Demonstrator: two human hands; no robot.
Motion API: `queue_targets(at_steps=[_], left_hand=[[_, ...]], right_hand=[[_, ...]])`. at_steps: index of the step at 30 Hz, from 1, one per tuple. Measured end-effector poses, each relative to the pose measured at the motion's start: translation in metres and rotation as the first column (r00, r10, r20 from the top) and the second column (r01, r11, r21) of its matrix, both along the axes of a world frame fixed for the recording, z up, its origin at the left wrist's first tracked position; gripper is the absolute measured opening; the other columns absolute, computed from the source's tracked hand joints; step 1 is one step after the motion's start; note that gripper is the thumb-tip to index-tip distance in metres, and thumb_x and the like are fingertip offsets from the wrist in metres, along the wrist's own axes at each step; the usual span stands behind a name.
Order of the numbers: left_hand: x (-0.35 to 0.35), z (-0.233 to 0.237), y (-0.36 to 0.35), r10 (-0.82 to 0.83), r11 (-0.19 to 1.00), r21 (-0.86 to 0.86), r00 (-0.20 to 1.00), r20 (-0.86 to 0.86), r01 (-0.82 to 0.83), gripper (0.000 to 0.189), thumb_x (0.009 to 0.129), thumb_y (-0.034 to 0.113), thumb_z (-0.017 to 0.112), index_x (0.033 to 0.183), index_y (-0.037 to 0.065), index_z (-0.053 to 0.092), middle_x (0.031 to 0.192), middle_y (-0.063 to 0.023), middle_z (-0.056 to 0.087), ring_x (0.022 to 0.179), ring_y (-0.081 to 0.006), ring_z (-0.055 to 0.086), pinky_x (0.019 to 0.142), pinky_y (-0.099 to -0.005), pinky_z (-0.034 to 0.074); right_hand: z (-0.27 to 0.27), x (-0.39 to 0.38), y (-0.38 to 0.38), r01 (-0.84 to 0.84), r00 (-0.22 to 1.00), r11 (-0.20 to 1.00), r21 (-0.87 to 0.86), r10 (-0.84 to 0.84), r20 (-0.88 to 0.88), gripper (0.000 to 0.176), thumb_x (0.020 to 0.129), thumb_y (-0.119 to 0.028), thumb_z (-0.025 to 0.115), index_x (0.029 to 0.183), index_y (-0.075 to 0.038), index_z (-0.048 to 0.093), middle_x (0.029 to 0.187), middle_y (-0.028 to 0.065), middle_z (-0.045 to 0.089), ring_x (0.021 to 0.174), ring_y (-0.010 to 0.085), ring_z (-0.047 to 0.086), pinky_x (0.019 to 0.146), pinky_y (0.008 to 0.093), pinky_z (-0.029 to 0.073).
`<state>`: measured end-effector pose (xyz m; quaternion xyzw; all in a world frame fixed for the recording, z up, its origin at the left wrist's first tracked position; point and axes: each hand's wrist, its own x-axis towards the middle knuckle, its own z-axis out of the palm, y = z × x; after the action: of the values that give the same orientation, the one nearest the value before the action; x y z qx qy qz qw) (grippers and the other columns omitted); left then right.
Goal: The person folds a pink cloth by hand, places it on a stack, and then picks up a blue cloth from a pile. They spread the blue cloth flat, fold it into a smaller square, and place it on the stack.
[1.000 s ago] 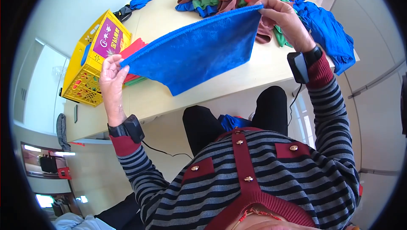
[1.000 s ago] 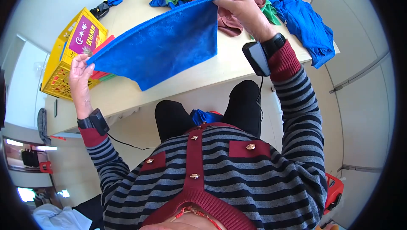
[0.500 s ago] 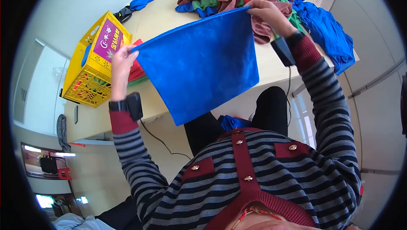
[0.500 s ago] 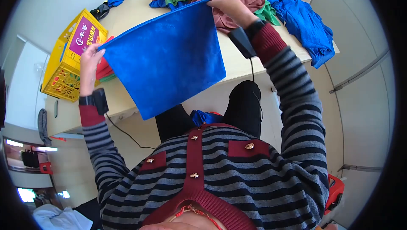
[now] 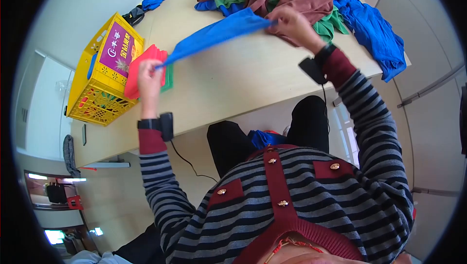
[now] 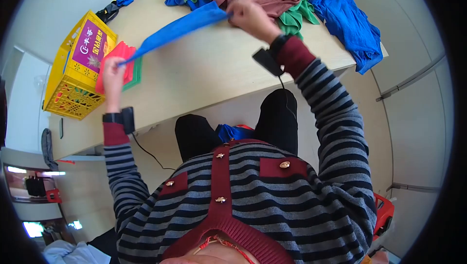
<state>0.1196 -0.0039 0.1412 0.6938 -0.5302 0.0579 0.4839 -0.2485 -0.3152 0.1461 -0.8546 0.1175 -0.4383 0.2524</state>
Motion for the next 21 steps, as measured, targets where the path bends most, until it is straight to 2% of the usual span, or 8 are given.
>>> queue_targets(at_steps=[2,3,4,7,10,13,16,21], left_hand=[[-0.006,-0.054,0.012,0.015,0.99,0.138,0.985,0.171,-0.04,0.016,0.081,-0.004,0.069,0.093,0.007,0.066,0.098,-0.0068,0.06,0.095,-0.0223,0.061,0.083,-0.0333,0.049],[-0.017,-0.077,0.019,0.031,0.982,0.178,0.988,0.15,-0.058,0.018,0.079,-0.004,0.07,0.092,0.007,0.066,0.099,-0.0079,0.059,0.097,-0.0247,0.06,0.084,-0.0345,0.049],[-0.025,-0.098,0.026,0.047,0.973,0.219,0.991,0.129,-0.075,0.019,0.076,-0.005,0.07,0.091,0.007,0.066,0.1,-0.0089,0.059,0.098,-0.027,0.06,0.085,-0.0357,0.049],[-0.058,-0.115,0.045,0.058,0.963,0.259,0.997,0.048,-0.068,0.019,0.076,-0.006,0.07,0.09,0.006,0.067,0.1,-0.0091,0.059,0.099,-0.0277,0.06,0.086,-0.0361,0.049],[-0.076,-0.129,0.061,0.082,0.954,0.29,0.997,-0.011,-0.075,0.019,0.076,-0.006,0.07,0.091,0.006,0.067,0.101,-0.0094,0.058,0.1,-0.0283,0.06,0.087,-0.0363,0.049],[-0.086,-0.135,0.071,0.115,0.948,0.302,0.992,-0.046,-0.096,0.019,0.076,-0.006,0.07,0.091,0.006,0.067,0.101,-0.0098,0.058,0.101,-0.0288,0.06,0.088,-0.0366,0.049],[-0.092,-0.136,0.078,0.088,0.952,0.292,0.996,0.035,-0.094,0.018,0.08,-0.009,0.065,0.094,0.003,0.067,0.103,-0.0074,0.055,0.091,-0.0196,0.059,0.078,-0.0283,0.049],[-0.102,-0.134,0.09,0.062,0.949,0.306,0.997,0.037,-0.071,0.018,0.081,-0.009,0.065,0.094,0.003,0.066,0.104,-0.0084,0.055,0.094,-0.0192,0.059,0.08,-0.0281,0.049]], right_hand=[[-0.049,-0.011,0.017,0.068,0.984,0.997,0.034,-0.061,-0.165,0.014,0.081,-0.002,0.064,0.094,-0.007,0.068,0.094,0.0102,0.064,0.087,0.0269,0.067,0.076,0.0352,0.054],[-0.066,-0.017,0.029,0.099,0.963,0.994,0.05,-0.083,-0.257,0.013,0.081,-0.002,0.063,0.092,-0.008,0.067,0.096,0.011,0.064,0.088,0.0302,0.067,0.078,0.0369,0.054],[-0.081,-0.022,0.038,0.1,0.962,0.993,0.057,-0.081,-0.262,0.013,0.081,-0.002,0.063,0.092,-0.008,0.067,0.096,0.011,0.064,0.088,0.0302,0.067,0.078,0.0369,0.054],[-0.11,-0.035,0.055,0.099,0.936,0.992,0.074,-0.067,-0.344,0.015,0.08,-0.001,0.062,0.092,-0.008,0.066,0.099,0.0102,0.065,0.092,0.0332,0.067,0.081,0.0404,0.055],[-0.117,-0.05,0.066,0.1,0.93,0.994,-0.041,-0.108,-0.353,0.018,0.08,0.003,0.058,0.093,-0.007,0.064,0.101,0.0098,0.065,0.091,0.032,0.067,0.08,0.039,0.055],[-0.114,-0.062,0.074,0.065,0.919,0.995,-0.07,-0.087,-0.384,0.018,0.08,0.003,0.058,0.094,-0.007,0.063,0.102,0.0097,0.065,0.094,0.0325,0.067,0.081,0.0401,0.055],[-0.111,-0.068,0.081,0.034,0.908,0.995,-0.092,-0.069,-0.414,0.018,0.079,0.002,0.059,0.095,-0.007,0.062,0.104,0.0095,0.064,0.097,0.0325,0.066,0.083,0.0406,0.055],[-0.11,-0.084,0.094,0.007,0.876,0.992,-0.123,-0.065,-0.478,0.017,0.079,0.001,0.062,0.095,-0.007,0.061,0.107,0.0093,0.064,0.099,0.0313,0.065,0.086,0.0408,0.055]])
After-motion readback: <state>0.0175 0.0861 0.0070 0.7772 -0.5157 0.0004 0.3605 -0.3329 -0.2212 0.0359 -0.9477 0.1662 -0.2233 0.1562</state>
